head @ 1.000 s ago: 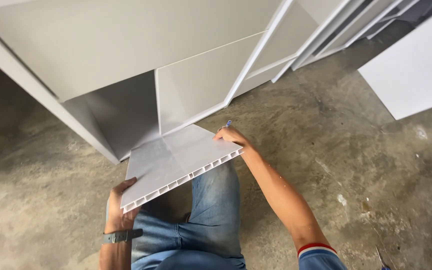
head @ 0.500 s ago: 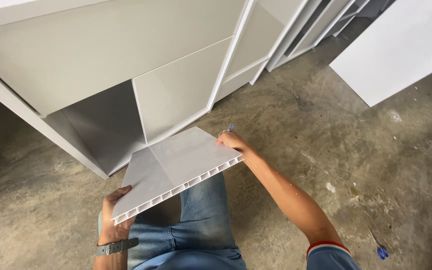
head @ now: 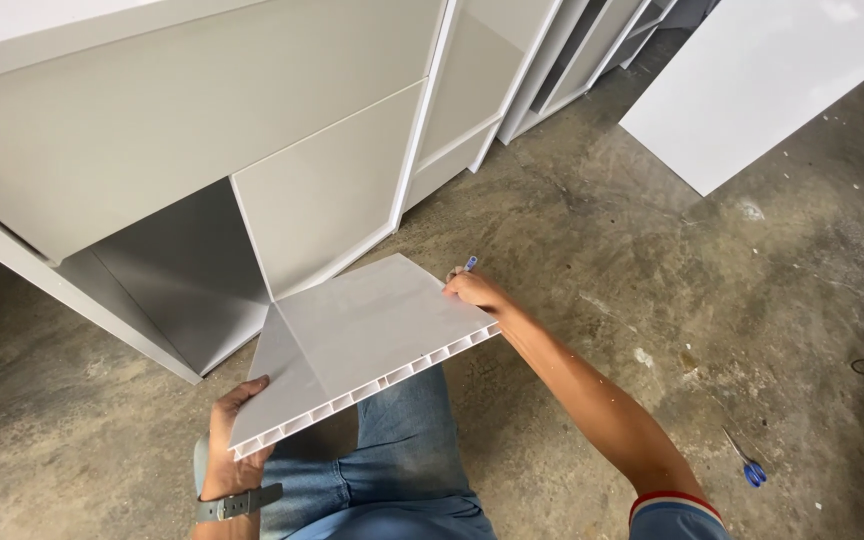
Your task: The person is measuring and fitting a white plastic panel into a cabinet structure, using a circular saw for cutting and a pen for marking.
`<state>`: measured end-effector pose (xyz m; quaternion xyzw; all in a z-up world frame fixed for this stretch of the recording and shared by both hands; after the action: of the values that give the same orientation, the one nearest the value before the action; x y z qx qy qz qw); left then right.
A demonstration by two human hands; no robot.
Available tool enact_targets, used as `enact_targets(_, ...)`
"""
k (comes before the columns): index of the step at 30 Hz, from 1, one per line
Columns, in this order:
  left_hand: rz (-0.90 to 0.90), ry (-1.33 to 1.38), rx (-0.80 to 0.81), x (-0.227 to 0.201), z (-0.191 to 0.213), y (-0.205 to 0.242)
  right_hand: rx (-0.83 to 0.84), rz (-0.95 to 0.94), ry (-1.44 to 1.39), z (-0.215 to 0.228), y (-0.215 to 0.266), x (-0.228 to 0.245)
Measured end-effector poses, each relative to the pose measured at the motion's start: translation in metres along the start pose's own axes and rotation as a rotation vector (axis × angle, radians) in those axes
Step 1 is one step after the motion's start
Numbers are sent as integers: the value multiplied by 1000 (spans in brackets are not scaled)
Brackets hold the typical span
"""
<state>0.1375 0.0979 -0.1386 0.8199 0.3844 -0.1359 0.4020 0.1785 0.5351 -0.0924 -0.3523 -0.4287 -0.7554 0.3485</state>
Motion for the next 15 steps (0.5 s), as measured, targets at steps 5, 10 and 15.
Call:
enact_targets(5, 11, -83, -139, -10, 5, 40, 90, -76, -5, -27, 0, -10)
enact_targets(10, -37, -17, -113, -6, 58, 47, 96, -66, 116, -78, 29, 33)
enact_targets(15, -73, -45, -95, 3, 96, 46, 207, -17, 213, -128, -10, -31)
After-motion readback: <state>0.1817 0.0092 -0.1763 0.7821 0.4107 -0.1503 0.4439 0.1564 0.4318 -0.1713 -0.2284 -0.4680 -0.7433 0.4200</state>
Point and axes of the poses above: each hand's wrist, its own y-axis away from the middle knuckle, its own z-axis out of the back of the hand, x = y × z, the point moved 10 cm from there along -y, towards the middle knuckle
